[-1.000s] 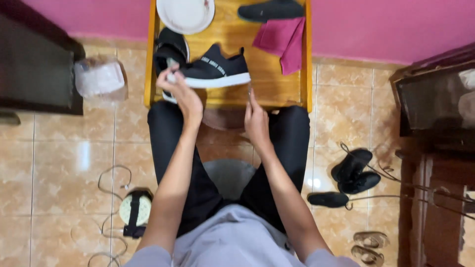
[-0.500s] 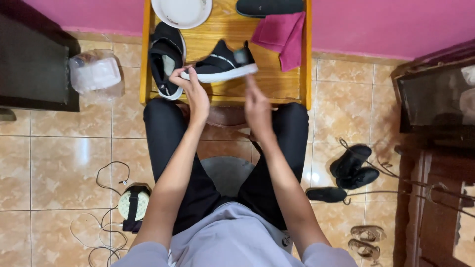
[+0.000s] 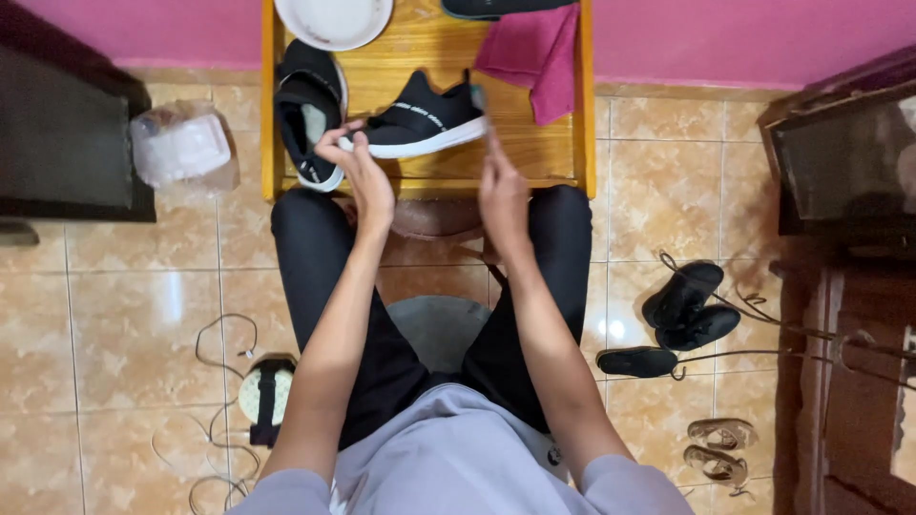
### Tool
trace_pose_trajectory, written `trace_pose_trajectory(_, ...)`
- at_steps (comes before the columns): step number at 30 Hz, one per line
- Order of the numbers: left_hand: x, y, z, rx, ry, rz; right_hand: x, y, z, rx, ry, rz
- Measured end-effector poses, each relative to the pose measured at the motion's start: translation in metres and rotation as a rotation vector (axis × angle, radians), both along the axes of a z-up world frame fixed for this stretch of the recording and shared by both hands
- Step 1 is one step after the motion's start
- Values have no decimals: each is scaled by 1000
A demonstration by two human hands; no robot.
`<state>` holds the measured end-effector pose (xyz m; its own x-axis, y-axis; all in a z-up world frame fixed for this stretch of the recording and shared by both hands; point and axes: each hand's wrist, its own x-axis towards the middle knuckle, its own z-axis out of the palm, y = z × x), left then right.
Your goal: The person sits on a low stool and cleans a black sneaker using a toothbrush. They scrub the white sole and the black upper of the shoe, rotating it to access different areas. A second shoe, a plate, and a cloth are visible on the wooden table in front of them.
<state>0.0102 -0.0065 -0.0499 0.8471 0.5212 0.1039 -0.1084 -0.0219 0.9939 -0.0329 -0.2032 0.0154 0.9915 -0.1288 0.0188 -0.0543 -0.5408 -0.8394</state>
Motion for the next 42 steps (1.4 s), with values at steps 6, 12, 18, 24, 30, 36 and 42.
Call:
trace_pose_trajectory(6,-5,-4,13,6,6,-12,-9,0,13,48,12,15)
trace_pose_trajectory(12,-5,7,-3,17,9,-25,-16,12,19,64,28,68)
trace_pose_trajectory(18,-9,9,-1,47,34,-51,-2,8,21,76,13,27)
trace_pose_trajectory(24,-11,6,7,57,10,-32,-5,7,47,123,7,-14)
trace_pose_trajectory(30,-6,1,13,46,2,-28,-9,-9,30,105,83,-54)
trace_pose_trajectory(36,-8,6,14,45,63,-40,-30,5,22,31,65,38)
trace_pose_trajectory(42,-8,4,7,79,5,-24,-35,24,14,39,-6,106)
